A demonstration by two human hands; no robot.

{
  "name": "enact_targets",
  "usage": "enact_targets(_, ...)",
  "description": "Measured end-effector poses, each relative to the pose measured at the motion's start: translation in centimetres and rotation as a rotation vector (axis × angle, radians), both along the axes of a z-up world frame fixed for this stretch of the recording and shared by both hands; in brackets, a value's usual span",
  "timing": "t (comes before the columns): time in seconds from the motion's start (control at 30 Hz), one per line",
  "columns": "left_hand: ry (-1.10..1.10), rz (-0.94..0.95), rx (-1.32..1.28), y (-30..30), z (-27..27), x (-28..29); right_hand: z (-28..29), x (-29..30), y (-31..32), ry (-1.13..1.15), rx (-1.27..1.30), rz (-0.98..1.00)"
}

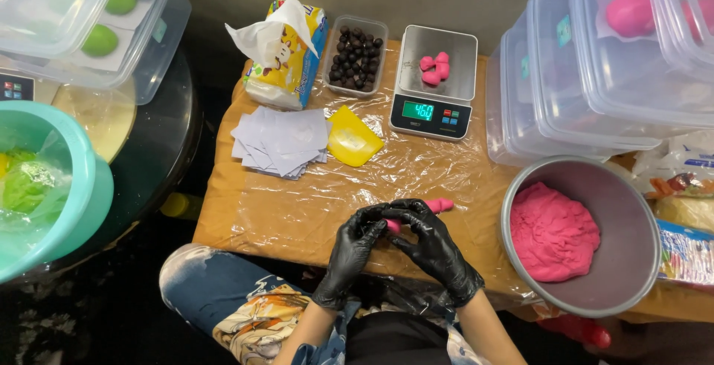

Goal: The person is portioning pink dough by weighing small pieces on a digital scale and then rolling them into balls.

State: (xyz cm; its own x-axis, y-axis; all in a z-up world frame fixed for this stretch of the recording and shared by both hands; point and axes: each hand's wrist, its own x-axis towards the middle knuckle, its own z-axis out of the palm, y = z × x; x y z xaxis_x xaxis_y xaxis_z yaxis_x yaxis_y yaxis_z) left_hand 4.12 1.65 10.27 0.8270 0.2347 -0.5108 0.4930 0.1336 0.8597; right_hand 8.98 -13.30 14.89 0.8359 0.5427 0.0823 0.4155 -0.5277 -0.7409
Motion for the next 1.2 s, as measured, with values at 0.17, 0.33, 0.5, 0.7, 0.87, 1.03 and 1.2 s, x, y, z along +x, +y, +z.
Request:
enact_targets(0.17, -0.113, 0.051, -0.07, -0.3, -1.6, -0.9, -0.9, 0.0, 0.0, 0.013, 0.036, -0.014)
enact_targets(0.33, -0.245, 0.025, -0.072, -0.1, -3.2, -1.4, -0.7, 1.9, -0.2, 0.014, 0.082, -0.015)
enact_targets(0.5, -0.507, 0.055, 0.168, -1.0, -7.3, -1.6, -0.7, 7.6, 0.2, -0.136, 0.143, -0.139)
enact_targets(0.7, -0.598, 0.051, 0.392, -1.4, -5.8, -1.8, -3.3, 20.8, 1.3, -0.397, 0.234, -0.395)
enact_targets(0.87, -0.565, 0.028, 0.388, -1.3, -4.8, -1.8, -5.6, 25.8, 3.7, -0.441, 0.324, -0.337)
enact_targets(1.03, -0.566, 0.028, 0.353, -1.1, -4.2, -1.8, -5.9, 25.4, 2.4, -0.511, 0.304, -0.369)
enact_targets(1.2, -0.558, 0.008, 0.401, -1.1, -3.8, -1.7, -5.8, 21.3, -1.1, -0.554, 0.404, -0.456)
